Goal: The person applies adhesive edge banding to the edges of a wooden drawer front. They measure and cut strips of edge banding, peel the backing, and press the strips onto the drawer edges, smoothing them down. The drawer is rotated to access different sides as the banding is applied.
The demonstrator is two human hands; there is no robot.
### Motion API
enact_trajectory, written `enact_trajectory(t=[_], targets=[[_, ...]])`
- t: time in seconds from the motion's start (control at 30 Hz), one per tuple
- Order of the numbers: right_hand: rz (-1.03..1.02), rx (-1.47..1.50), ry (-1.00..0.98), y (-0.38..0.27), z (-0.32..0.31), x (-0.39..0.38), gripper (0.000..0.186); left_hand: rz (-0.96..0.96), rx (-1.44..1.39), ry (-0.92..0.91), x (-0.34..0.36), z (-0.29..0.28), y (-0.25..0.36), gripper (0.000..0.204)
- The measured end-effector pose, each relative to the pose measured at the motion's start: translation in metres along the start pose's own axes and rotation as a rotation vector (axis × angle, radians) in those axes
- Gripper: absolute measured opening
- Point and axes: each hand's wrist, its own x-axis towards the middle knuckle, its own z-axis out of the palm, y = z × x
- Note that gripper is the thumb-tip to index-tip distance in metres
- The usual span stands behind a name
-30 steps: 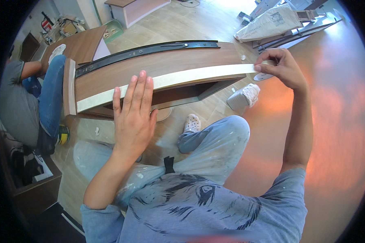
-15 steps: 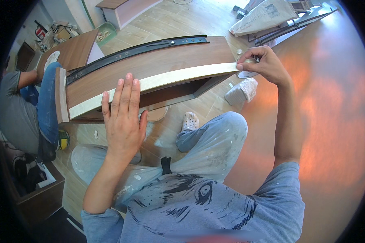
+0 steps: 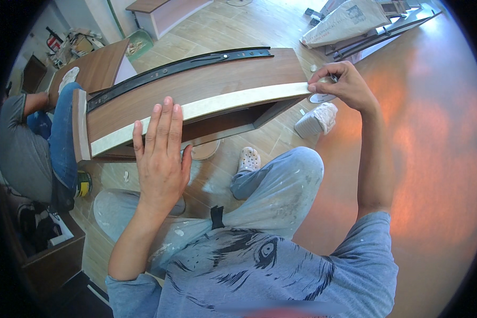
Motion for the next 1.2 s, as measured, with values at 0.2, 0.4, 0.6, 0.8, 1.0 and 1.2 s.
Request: enact_trajectory(t=[0.2,0.4,0.6,0.8,1.0,1.2], targets=[[0.005,-0.004,0.003,0.001,0.0,0.0,0.016,0.014,0.016,-0.005,0.0,0.001,-0.001,0.093],[0.013,-0.018,0.005,0.0,0.0,-0.001,0.018,-0.001,0.003,-0.002,0.0,-0.001,0.001,0.091],[0.027,-0.04,0.02,0.001,0.001,-0.001,0.018,-0.003,-0.018,-0.013,0.001,-0.003,0.001,0.094],[0.019,0.097,0.021,0.01,0.005,-0.002,0.019,-0.052,-0.038,-0.021,0.002,-0.007,0.013,0.095],[0.002,0.097,0.094,0.016,0.006,0.004,0.025,-0.018,-0.143,-0.054,0.019,-0.001,0.051,0.094],[0.064,0.036,0.017,0.018,-0.002,0.009,0.03,0.04,-0.194,-0.064,0.05,0.013,0.088,0.09]])
